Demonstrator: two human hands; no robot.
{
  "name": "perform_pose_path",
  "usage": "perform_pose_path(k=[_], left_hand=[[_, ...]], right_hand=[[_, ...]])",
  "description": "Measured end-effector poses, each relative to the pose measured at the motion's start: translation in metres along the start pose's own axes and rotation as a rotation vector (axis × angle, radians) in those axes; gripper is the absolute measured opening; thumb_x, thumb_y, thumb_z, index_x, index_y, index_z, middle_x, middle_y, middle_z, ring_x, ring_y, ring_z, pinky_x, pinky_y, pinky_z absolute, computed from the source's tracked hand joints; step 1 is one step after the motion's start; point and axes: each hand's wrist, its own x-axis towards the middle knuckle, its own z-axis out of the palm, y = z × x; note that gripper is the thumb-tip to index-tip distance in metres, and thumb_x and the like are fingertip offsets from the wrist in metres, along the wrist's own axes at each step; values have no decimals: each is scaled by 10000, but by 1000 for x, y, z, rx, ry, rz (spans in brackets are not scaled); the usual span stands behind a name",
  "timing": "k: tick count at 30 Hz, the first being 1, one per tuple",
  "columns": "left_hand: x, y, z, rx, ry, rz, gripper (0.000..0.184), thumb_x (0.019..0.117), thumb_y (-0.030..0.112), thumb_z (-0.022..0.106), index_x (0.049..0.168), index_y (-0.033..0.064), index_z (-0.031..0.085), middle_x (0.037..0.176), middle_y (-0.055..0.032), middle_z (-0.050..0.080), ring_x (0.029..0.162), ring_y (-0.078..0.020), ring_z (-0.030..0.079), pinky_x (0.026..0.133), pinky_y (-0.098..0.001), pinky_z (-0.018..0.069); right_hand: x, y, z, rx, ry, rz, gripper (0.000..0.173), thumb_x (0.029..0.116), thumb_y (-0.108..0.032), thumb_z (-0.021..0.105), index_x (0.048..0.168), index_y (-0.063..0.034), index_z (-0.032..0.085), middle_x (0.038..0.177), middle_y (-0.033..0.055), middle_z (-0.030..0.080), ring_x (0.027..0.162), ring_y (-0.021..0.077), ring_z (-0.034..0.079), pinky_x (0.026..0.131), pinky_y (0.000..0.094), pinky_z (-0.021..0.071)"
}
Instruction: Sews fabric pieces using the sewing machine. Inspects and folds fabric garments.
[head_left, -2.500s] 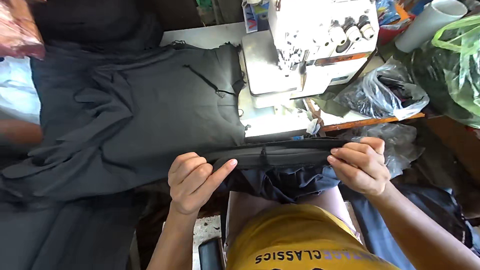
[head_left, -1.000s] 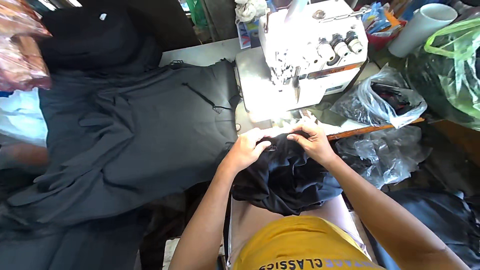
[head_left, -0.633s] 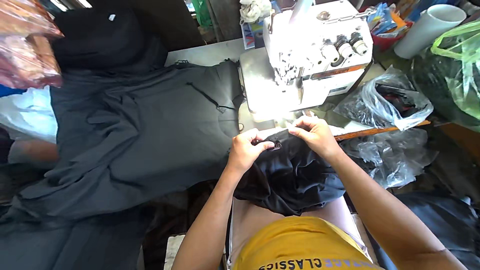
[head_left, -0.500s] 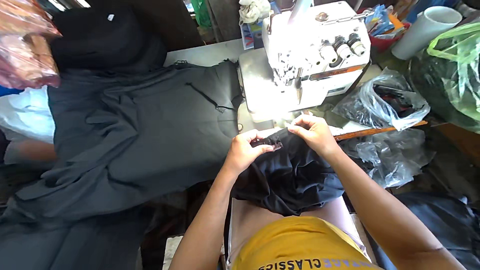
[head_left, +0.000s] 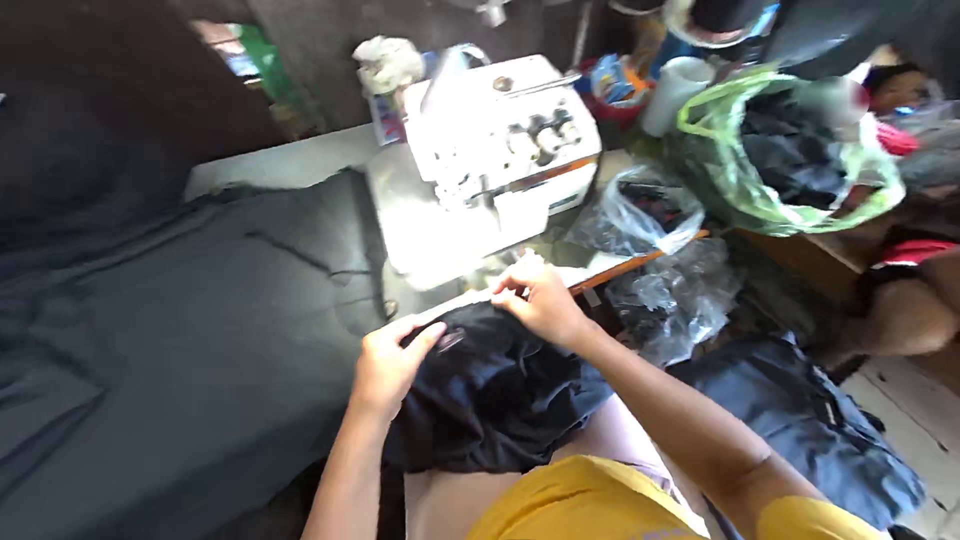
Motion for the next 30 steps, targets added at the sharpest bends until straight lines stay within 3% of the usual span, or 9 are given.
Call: perform_pose_path(k=[5,7,11,13,16,19,23,27,30], left_hand=[[12,-17,-1,32,16,-79,141,908,161,691,938,33,742,894,26,721,844,36,650,810,-179,536],[14,-18,0,37,-30,-87,146,897,154,701,944,24,749,908,10,732,853,22,661,824,-197,545],[15,-16,1,54,-42,-115,159,890,139,715,968,5,752,922,-22,738,856,5,666,830,-219,547],[14,-15,2,50,-33,-124,157,894,136,705,972,9,753,919,-13,740,852,13,667,826,-208,546],[14,-15,2,52,-22,-147,139,896,131,709,963,16,751,921,-10,737,858,3,664,825,-219,542],[14,-16,2,31,-17,-175,127,897,119,710,958,17,753,924,-8,741,871,-7,670,839,-229,547],[15,-14,0,13,-26,-217,117,904,108,708,968,23,755,928,-11,746,868,-15,675,833,-233,551],[16,-17,-3,-6,-46,-215,113,903,107,704,963,23,753,929,-5,743,871,-13,674,829,-224,551],[15,-17,-5,-21,-47,-221,116,897,112,701,956,26,753,915,5,740,862,0,672,824,-213,553]], right_hand=[[-13,12,-76,-168,240,-47,130,934,-91,699,1040,-32,744,1041,104,697,895,175,694,804,359,607],[-19,22,-121,-240,376,42,154,958,-74,672,1090,-12,722,1084,122,705,930,192,703,843,390,603],[-11,37,-187,-422,577,174,151,993,-63,630,1108,-14,715,1085,174,700,913,280,697,815,484,576],[7,46,-202,-524,517,214,173,994,-14,592,1095,4,732,1106,213,707,996,368,691,882,570,536],[41,73,-213,-649,294,390,205,993,-19,581,1104,-9,752,1151,217,715,1124,406,667,1001,600,490],[64,97,-214,-714,94,511,198,995,-79,611,1133,-24,743,1152,244,707,1149,446,648,995,646,482],[73,108,-215,-752,74,533,249,995,-15,554,1166,-34,734,1215,237,686,1193,436,629,1012,623,484],[79,114,-214,-786,-35,633,226,972,-127,654,1174,-50,718,1227,243,673,1194,460,616,956,684,489],[80,115,-214,-820,-58,603,231,980,-127,644,1183,-42,712,1289,231,643,1266,452,569,996,659,480]])
